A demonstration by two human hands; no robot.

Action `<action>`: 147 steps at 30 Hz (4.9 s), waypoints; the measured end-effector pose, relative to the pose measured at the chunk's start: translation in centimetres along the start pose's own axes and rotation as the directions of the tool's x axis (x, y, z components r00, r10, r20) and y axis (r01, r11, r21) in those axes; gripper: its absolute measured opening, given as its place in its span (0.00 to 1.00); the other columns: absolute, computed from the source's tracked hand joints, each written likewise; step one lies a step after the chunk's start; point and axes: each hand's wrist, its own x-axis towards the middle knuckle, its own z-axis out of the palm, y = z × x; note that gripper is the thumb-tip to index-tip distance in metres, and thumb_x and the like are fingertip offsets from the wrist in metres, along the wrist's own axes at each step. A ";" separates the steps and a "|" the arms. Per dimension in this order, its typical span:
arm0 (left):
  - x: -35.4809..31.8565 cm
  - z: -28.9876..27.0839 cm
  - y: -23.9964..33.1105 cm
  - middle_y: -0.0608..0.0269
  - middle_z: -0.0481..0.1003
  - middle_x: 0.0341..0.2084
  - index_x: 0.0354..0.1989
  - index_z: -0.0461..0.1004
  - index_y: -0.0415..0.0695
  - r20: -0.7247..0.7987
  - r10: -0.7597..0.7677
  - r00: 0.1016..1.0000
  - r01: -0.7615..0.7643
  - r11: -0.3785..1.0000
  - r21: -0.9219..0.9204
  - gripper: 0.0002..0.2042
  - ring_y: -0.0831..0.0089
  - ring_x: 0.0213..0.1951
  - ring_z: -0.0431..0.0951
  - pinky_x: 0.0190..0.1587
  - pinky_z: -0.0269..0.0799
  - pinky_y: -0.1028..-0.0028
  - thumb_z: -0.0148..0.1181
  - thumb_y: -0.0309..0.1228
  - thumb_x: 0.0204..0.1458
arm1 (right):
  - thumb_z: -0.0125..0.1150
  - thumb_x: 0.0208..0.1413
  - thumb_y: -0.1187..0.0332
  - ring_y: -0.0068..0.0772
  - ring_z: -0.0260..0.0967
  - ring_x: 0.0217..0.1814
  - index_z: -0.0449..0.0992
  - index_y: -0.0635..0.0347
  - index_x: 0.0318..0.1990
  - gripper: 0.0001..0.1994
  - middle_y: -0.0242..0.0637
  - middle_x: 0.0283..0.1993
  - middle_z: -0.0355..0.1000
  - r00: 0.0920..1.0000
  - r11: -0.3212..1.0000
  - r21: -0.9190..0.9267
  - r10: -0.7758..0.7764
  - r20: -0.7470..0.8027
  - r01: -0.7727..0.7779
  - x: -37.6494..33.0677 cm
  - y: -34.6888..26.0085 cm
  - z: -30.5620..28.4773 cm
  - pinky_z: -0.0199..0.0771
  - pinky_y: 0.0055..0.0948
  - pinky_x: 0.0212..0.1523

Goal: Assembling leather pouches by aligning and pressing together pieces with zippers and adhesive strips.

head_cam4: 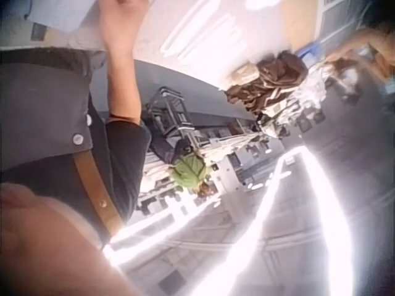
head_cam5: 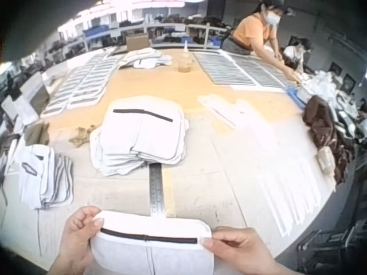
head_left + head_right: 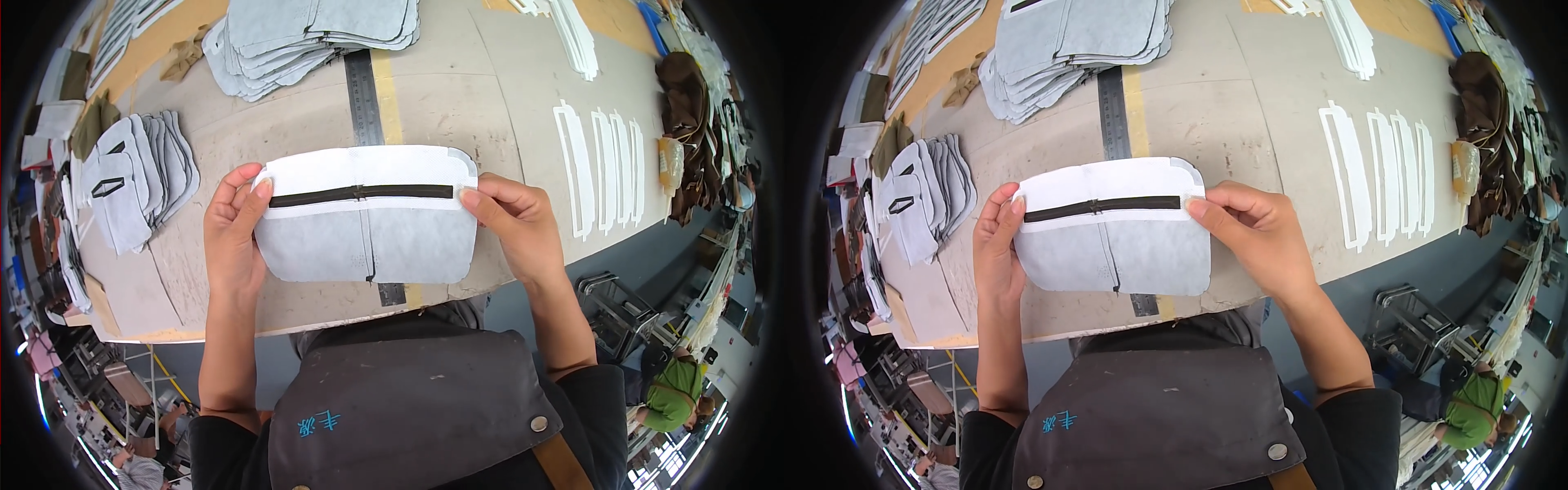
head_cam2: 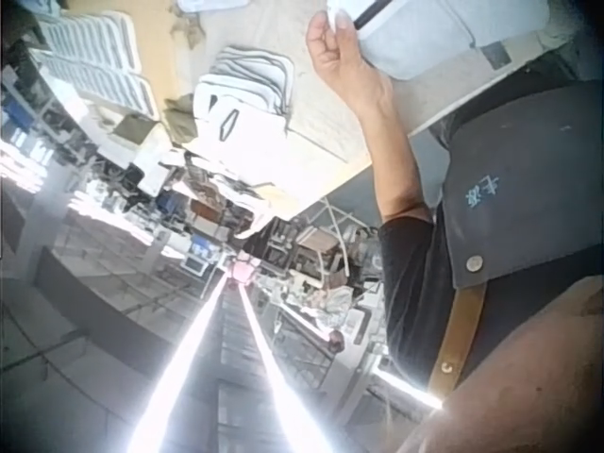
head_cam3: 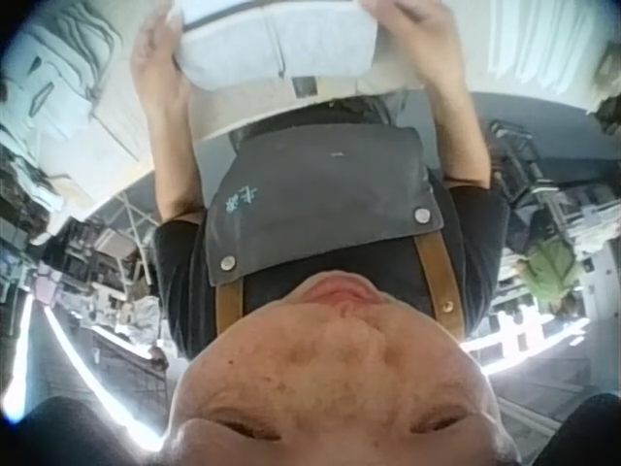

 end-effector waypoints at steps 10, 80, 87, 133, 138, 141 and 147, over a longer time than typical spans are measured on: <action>0.0 0.0 0.1 0.61 0.81 0.39 0.52 0.70 0.39 -0.027 0.001 1.000 0.000 1.000 0.014 0.16 0.80 0.41 0.78 0.48 0.70 0.81 0.65 0.25 0.57 | 0.63 0.62 0.71 0.13 0.65 0.39 0.80 0.64 0.38 0.05 0.24 0.34 0.74 0.997 0.974 0.223 -0.044 0.065 0.028 -0.5 -0.5 0.7 0.64 0.19 0.43; -2.3 1.1 1.7 0.64 0.81 0.34 0.42 0.81 0.36 0.207 -0.201 0.957 0.186 0.978 0.092 0.14 0.81 0.39 0.75 0.48 0.66 0.78 0.64 0.36 0.60 | 0.58 0.63 0.70 0.16 0.67 0.43 0.78 0.66 0.45 0.09 0.28 0.41 0.76 0.989 0.995 0.086 -0.046 -0.143 0.058 0.6 2.9 -2.8 0.63 0.20 0.51; -2.5 1.3 1.9 0.64 0.80 0.34 0.42 0.80 0.36 0.213 -0.212 0.954 0.191 0.975 0.113 0.14 0.81 0.39 0.75 0.47 0.66 0.78 0.63 0.36 0.60 | 0.58 0.63 0.70 0.16 0.67 0.43 0.78 0.66 0.44 0.09 0.28 0.40 0.76 0.987 0.995 0.079 -0.044 -0.156 0.057 0.4 2.5 -2.8 0.62 0.20 0.51; -3.2 0.3 -2.1 0.59 0.71 0.61 0.53 0.76 0.41 0.754 0.198 0.626 -0.745 -0.136 0.653 0.26 0.50 0.63 0.66 0.59 0.66 0.53 0.70 0.33 0.41 | 0.63 0.54 0.56 0.54 0.42 0.79 0.60 0.58 0.69 0.36 0.54 0.76 0.47 0.826 0.072 -0.838 -0.233 0.513 0.540 -0.3 3.0 -3.1 0.42 0.49 0.75; -3.1 0.1 -2.2 0.60 0.71 0.61 0.52 0.77 0.42 0.754 0.217 0.620 -0.746 -0.138 0.652 0.25 0.47 0.62 0.65 0.59 0.65 0.50 0.70 0.34 0.41 | 0.65 0.53 0.60 0.56 0.44 0.78 0.62 0.60 0.68 0.35 0.52 0.75 0.50 0.824 0.097 -0.832 -0.238 0.514 0.547 -0.2 2.0 -3.0 0.44 0.49 0.74; -3.1 0.1 -2.4 0.60 0.70 0.61 0.51 0.77 0.42 0.755 0.232 0.613 -0.748 -0.136 0.650 0.25 0.47 0.62 0.65 0.58 0.65 0.50 0.70 0.35 0.42 | 0.66 0.50 0.66 0.56 0.50 0.75 0.66 0.61 0.65 0.32 0.49 0.73 0.55 0.801 0.141 -0.808 -0.310 0.513 0.572 0.0 1.3 -1.9 0.52 0.48 0.71; -3.0 0.2 -2.4 0.63 0.70 0.62 0.53 0.77 0.43 0.740 0.236 0.630 -0.738 -0.114 0.665 0.26 0.48 0.63 0.64 0.58 0.64 0.51 0.70 0.35 0.42 | 0.65 0.45 0.72 0.46 0.61 0.62 0.74 0.60 0.58 0.27 0.40 0.63 0.64 0.671 0.257 -0.635 -0.454 0.586 0.728 2.0 1.8 4.2 0.65 0.41 0.58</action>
